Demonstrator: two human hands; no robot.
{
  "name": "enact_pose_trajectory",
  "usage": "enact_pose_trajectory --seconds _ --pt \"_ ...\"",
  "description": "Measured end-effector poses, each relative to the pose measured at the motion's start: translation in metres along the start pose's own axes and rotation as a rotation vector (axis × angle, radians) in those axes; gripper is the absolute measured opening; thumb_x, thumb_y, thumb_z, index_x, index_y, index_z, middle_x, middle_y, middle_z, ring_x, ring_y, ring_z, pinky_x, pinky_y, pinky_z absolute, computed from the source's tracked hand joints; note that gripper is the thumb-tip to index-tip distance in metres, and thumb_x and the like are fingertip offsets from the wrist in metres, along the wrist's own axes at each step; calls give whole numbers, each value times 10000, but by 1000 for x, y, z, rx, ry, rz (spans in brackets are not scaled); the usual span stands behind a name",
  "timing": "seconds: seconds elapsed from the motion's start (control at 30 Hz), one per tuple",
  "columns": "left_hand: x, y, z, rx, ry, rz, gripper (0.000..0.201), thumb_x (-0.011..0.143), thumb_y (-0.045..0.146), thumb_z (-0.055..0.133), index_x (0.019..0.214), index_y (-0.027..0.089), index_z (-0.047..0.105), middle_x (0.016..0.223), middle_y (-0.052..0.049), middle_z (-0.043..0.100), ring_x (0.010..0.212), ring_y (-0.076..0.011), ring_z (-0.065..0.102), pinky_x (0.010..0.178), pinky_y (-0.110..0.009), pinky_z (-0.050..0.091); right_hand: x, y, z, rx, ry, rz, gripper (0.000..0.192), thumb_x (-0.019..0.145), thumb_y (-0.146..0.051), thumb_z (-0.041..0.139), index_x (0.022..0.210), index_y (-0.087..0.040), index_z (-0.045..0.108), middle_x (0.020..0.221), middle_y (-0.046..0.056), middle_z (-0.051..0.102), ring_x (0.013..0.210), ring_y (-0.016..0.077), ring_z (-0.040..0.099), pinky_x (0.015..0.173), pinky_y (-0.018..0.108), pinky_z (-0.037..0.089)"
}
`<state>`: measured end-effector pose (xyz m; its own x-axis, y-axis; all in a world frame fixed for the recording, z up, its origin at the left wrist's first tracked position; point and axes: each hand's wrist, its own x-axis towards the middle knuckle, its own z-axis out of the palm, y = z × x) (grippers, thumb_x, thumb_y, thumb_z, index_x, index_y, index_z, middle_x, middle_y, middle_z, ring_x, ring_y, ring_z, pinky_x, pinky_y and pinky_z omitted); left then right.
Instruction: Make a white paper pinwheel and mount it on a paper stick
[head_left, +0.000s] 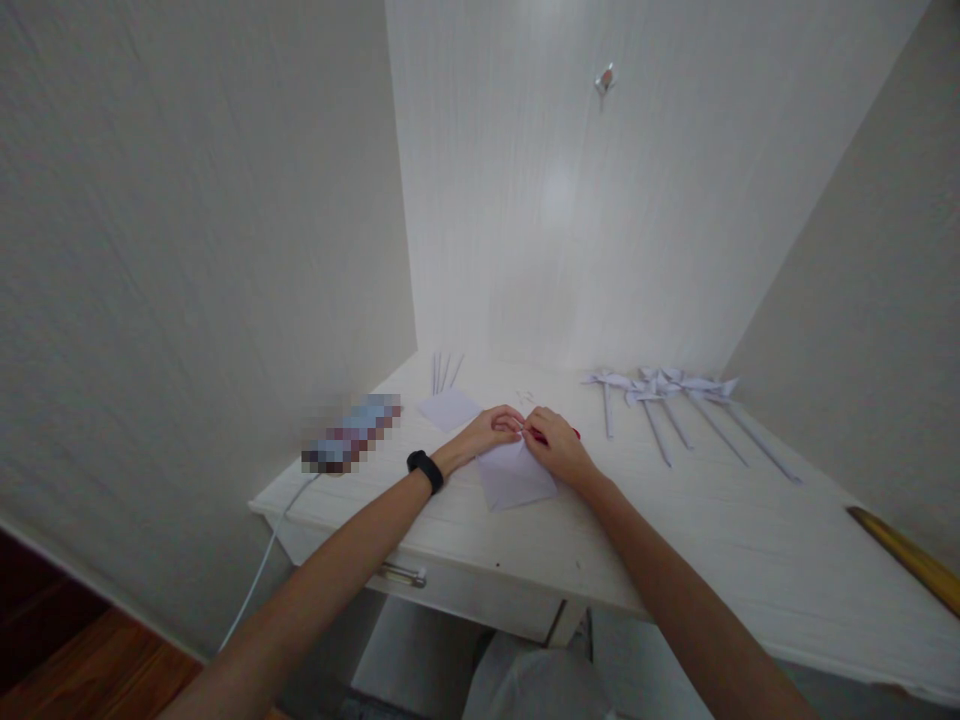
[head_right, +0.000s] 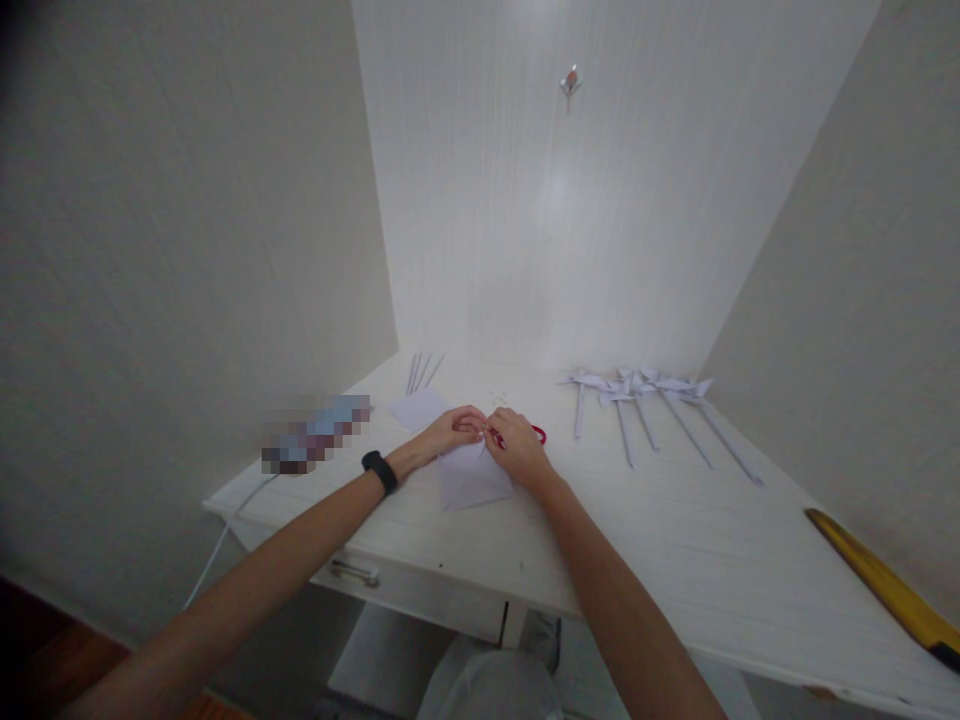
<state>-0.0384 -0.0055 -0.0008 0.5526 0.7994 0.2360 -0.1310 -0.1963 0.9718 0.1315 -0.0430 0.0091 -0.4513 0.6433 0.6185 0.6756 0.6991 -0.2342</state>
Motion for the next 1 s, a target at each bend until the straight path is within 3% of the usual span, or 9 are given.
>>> enact_pose_trajectory --seconds 0.57,1.0 --pt "-1 -1 -1 22 -31 19 354 595 253 766 867 132 575 783 -22 634 732 -104 586 747 -251 420 -2 2 0 -14 -37 -3 134 858 -222 466 745 -180 524 791 43 548 787 162 493 710 282 365" --pt "7 -15 -7 31 -34 25 342 604 210 753 885 134 575 774 -8 628 710 -90 581 741 -249 422 -1 3 -1 -20 -59 -19 173 880 -224 431 747 -179 532 790 49 545 781 163 491 701 286 360"
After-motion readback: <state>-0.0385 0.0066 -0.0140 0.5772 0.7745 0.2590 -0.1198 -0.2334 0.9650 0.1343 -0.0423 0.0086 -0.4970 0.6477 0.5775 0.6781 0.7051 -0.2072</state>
